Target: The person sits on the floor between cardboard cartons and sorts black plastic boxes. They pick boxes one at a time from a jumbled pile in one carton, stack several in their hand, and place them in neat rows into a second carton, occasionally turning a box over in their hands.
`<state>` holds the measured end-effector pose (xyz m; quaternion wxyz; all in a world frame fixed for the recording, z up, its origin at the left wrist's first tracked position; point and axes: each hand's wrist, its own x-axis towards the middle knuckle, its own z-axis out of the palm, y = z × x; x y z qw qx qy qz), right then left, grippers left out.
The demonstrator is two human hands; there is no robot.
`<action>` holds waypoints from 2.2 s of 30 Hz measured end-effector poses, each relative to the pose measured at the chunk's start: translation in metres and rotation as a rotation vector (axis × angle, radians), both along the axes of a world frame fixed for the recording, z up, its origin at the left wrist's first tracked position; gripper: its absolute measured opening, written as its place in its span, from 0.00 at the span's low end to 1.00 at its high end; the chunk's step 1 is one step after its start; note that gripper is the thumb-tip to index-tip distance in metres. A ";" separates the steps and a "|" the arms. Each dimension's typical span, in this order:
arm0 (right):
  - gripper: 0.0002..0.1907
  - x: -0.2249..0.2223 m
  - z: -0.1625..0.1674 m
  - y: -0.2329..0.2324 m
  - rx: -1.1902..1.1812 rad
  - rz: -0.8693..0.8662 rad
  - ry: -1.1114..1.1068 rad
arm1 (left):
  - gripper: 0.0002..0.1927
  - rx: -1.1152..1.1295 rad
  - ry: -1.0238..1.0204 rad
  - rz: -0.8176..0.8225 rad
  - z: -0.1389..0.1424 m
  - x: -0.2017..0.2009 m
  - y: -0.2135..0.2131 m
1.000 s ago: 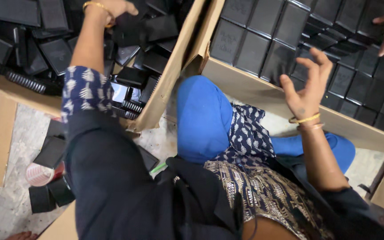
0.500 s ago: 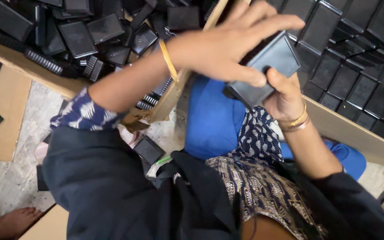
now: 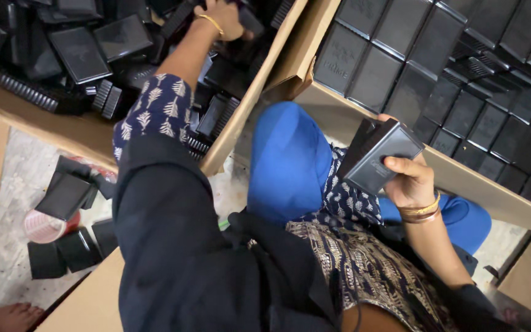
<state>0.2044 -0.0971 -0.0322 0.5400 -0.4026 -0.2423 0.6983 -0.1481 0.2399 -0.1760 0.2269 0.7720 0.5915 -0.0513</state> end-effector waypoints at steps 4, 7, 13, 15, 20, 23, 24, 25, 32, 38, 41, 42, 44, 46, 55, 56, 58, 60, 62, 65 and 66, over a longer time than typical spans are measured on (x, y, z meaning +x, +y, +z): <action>0.42 -0.003 -0.003 0.006 0.002 0.041 -0.004 | 0.53 -0.160 0.041 -0.090 0.027 -0.015 -0.019; 0.41 -0.010 -0.004 0.009 0.008 0.047 0.020 | 0.59 -0.185 0.086 -0.230 0.029 -0.023 -0.021; 0.41 -0.001 0.003 0.001 0.033 0.011 0.009 | 0.54 -0.399 -0.120 -0.023 -0.012 -0.054 -0.012; 0.41 0.004 0.004 -0.002 0.023 -0.006 -0.006 | 0.48 -0.410 -0.376 0.207 -0.022 -0.072 -0.012; 0.43 0.008 0.004 -0.002 0.000 -0.033 -0.002 | 0.48 0.005 -0.843 0.726 -0.031 -0.083 -0.017; 0.42 0.006 0.003 -0.001 0.017 -0.032 0.023 | 0.56 -0.245 -0.684 0.830 -0.028 -0.056 -0.022; 0.42 0.005 0.003 -0.001 0.016 -0.028 0.021 | 0.60 -0.217 -0.577 0.827 -0.030 -0.046 -0.023; 0.42 0.005 0.003 -0.001 0.014 -0.022 0.020 | 0.64 -0.189 -0.469 0.823 -0.031 -0.036 -0.024; 0.40 0.014 0.005 -0.010 0.013 -0.030 0.016 | 0.66 0.015 -0.546 1.057 -0.020 -0.002 -0.032; 0.38 0.016 -0.001 -0.014 0.025 -0.076 0.005 | 0.68 -0.018 -0.784 1.063 -0.029 0.007 -0.023; 0.39 0.013 -0.003 -0.021 0.037 -0.076 -0.029 | 0.69 0.055 -0.658 0.915 -0.019 0.013 -0.017; 0.39 0.013 -0.002 -0.024 0.090 -0.055 -0.080 | 0.65 0.154 -0.705 0.806 -0.004 0.014 -0.018; 0.39 0.010 0.004 -0.030 0.187 -0.010 -0.180 | 0.59 0.340 -0.788 0.586 0.044 0.011 -0.026; 0.37 0.005 0.013 -0.035 0.372 0.069 -0.474 | 0.37 0.377 -0.887 0.472 0.112 0.005 -0.046; 0.33 -0.028 0.023 -0.013 1.140 0.204 -0.940 | 0.53 0.532 -0.669 -0.481 0.270 0.029 -0.250; 0.33 -0.028 0.012 -0.013 1.132 0.232 -0.941 | 0.54 0.401 -0.711 -0.470 0.257 0.038 -0.264; 0.31 -0.030 -0.020 -0.014 1.083 0.291 -0.789 | 0.51 0.404 -0.859 -0.371 0.226 0.051 -0.283; 0.32 -0.033 -0.064 -0.024 1.052 0.276 -0.711 | 0.51 0.308 -1.050 -0.211 0.196 0.063 -0.294; 0.36 -0.038 -0.110 -0.044 1.034 0.204 -0.713 | 0.50 0.252 -1.168 -0.151 0.169 0.075 -0.303; 0.45 -0.044 -0.170 -0.061 0.921 0.194 -0.662 | 0.46 0.162 -1.269 -0.146 0.134 0.093 -0.317; 0.48 -0.047 -0.183 -0.065 0.873 0.204 -0.628 | 0.44 0.086 -1.314 -0.105 0.124 0.098 -0.321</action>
